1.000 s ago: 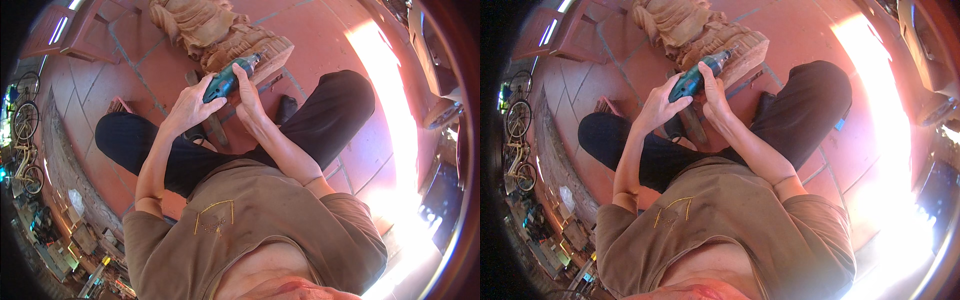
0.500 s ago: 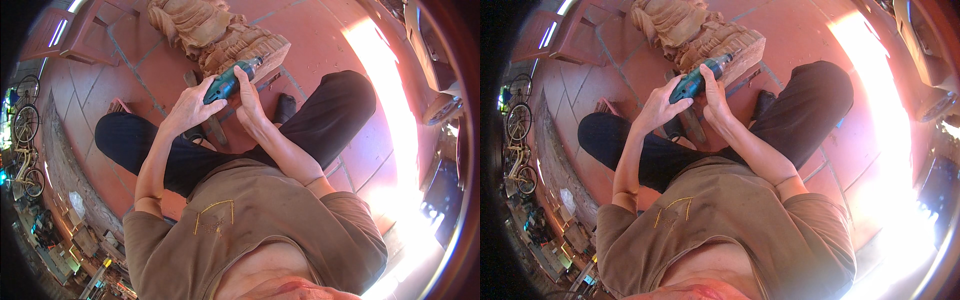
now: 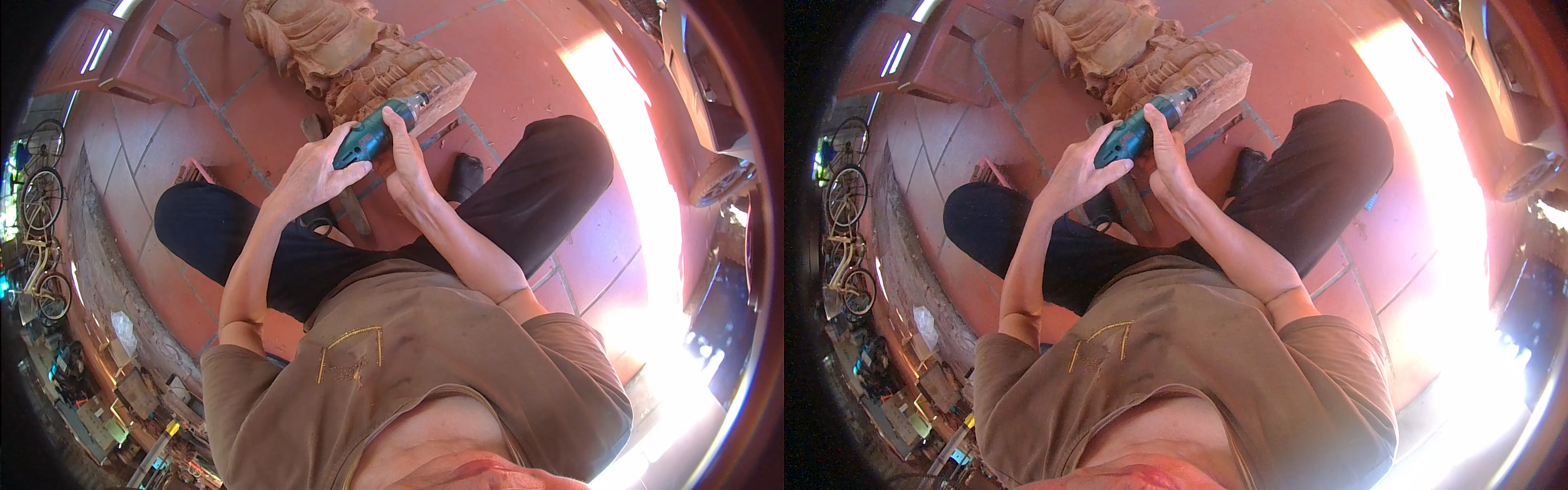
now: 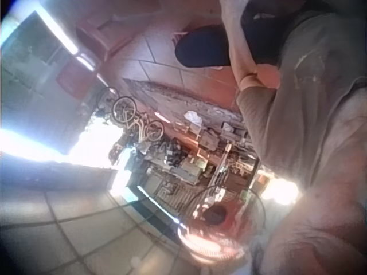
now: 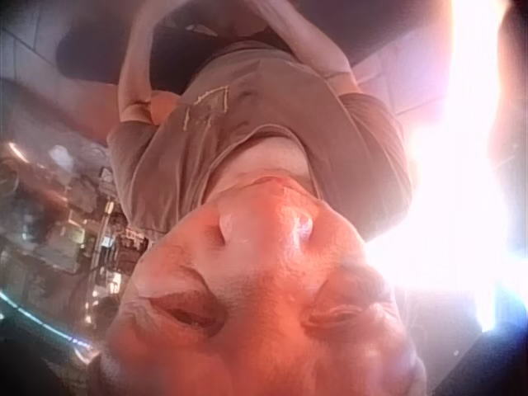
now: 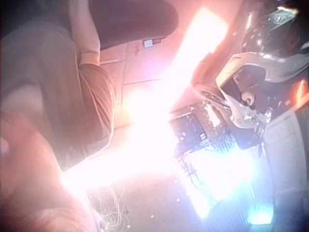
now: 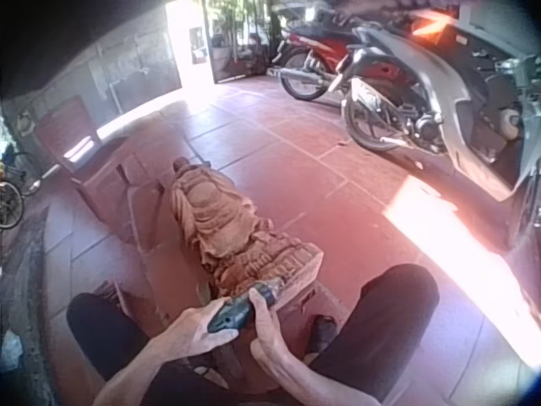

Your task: The person uses a handheld rotary tool to carve details into a wooden sculpture of a seated figure. They hold the tool with both hands and work on the base and lower sections of the sculpture, then briefly inspect the carved area.

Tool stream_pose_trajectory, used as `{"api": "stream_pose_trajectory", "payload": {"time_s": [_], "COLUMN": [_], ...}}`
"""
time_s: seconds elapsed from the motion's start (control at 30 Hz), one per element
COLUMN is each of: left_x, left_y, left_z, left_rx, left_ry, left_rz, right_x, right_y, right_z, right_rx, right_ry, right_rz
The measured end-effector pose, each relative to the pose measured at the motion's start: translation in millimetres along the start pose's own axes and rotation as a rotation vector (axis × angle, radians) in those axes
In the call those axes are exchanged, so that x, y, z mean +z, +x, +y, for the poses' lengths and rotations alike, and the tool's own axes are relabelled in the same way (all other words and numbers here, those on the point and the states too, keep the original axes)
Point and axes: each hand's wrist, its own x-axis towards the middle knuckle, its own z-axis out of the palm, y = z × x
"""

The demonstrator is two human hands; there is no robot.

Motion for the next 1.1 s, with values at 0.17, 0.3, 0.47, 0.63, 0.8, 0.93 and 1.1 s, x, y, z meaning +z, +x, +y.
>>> {"api": "stream_pose_trajectory", "payload": {"time_s": [0.17, 0.3, 0.47, 0.63, 0.8, 0.93, 1.1], "left_x": [-1.3, -2.1, -1.5, -2.2, -2.9, -3.1, -3.0], "left_y": [0.6, 0.3, 0.3, 1.5, -0.2, -0.1, 0.2], "left_z": [1.3, 2.7, 0.3, 1.6, 3.1, 3.0, -1.2], "left_rx": [-0.003, -0.012, 0.002, -0.01, -0.015, -0.007, -0.012], "left_ry": [-0.024, -0.019, -0.01, -0.011, -0.022, -0.021, -0.005], "left_rz": [-0.02, -0.025, -0.022, -0.047, -0.034, -0.019, -0.017], "right_x": [0.3, 1.1, 1.3, -1.8, 2.9, 4.0, 5.4], "right_y": [-2.3, -3.7, -4.0, -3.4, -8.8, -6.7, -5.8], "right_z": [-0.5, -0.6, -0.8, 1.5, -2.5, -0.9, -0.8], "right_rx": [-0.006, -0.018, -0.017, -0.008, -0.02, -0.019, -0.006], "right_ry": [0.013, 0.023, 0.031, 0.066, 0.063, 0.035, 0.031], "right_rz": [0.002, 0.004, 0.012, 0.012, -0.003, 0.021, 0.012]}}
